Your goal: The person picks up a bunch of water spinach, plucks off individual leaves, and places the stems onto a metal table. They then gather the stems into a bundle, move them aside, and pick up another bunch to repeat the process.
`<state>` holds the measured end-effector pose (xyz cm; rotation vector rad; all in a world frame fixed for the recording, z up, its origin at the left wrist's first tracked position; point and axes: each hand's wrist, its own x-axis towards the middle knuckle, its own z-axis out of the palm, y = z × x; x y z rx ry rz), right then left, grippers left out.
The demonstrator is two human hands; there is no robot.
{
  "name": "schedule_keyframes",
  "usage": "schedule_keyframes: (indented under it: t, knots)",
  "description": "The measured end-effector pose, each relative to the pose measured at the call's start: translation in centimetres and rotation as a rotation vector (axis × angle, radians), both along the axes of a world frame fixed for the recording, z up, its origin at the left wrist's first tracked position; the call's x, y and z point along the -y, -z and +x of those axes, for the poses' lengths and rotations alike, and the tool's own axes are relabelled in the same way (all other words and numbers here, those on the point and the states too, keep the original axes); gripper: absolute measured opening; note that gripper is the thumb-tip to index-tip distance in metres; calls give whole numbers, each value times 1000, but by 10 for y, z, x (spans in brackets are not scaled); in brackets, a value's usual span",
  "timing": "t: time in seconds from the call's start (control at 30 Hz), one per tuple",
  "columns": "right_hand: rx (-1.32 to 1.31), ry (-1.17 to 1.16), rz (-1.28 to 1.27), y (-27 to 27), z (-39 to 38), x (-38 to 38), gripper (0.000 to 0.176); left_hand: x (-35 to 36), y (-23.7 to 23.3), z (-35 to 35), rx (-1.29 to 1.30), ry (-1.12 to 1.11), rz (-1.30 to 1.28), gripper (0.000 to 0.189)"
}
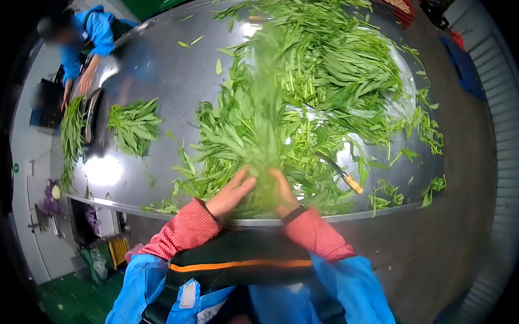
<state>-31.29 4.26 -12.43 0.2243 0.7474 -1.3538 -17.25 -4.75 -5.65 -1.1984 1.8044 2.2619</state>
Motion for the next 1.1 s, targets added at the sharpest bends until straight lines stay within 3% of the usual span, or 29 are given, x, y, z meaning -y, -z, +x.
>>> schedule_keyframes:
  t: [0.07, 0.17, 0.2, 0.3, 0.33, 0.43, 0.57, 0.6, 0.7, 0.8, 0.87, 0.9, 0.97, 1.03, 1.1]
  knots:
    - [28, -2, -81, -6, -1, 0, 45, -6, -1, 7, -58, -62, 90, 67]
    - [38, -45, -10, -10, -4, -4, 49, 6, -8, 22, -58, -23, -18, 58]
    - [52, -37, -11, -3, -6, -5, 49, 8, 10, 31, -81, -58, -128, 55]
    - [52, -27, 16, 6, -7, -9, 49, 21, -1, 47, 97, 121, -1026, 65]
    - [20, -40, 43, -1, -5, -10, 49, 29, -7, 46, 9, 188, -1130, 78]
    - [-32, -134, 43, -14, 1, -16, 49, 33, -38, 27, -12, 564, -1419, 84]
    - [-26, -374, 0, -19, 4, -23, 53, 40, -25, 1, -170, 845, -1619, 83]
    - [-43, -412, -38, -17, 2, -23, 53, 39, -25, -2, -225, 821, -1581, 80]
    - [-177, -542, -167, -9, -6, -20, 55, 40, -12, -4, -60, 918, -1324, 79]
    - [-363, -688, -226, -10, -21, -5, 55, 41, 9, 1, -110, 775, -1229, 64]
    - [-986, -641, -108, -23, -47, -4, 51, 43, -5, -5, -116, 683, -1240, 47]
    - [-1293, -600, -37, -33, -60, -9, 50, 47, -16, -12, 30, 637, -1199, 46]
    - [-1584, -450, 212, -79, -84, -28, 42, 60, -28, -23, 321, 533, -1107, 45]
    - [-2066, -297, 241, -69, -110, -57, 39, 81, -14, -33, 410, 377, -1159, 46]
    - [-2420, -471, 458, -44, -134, -85, 36, 95, 6, -44, 590, 400, -1045, 52]
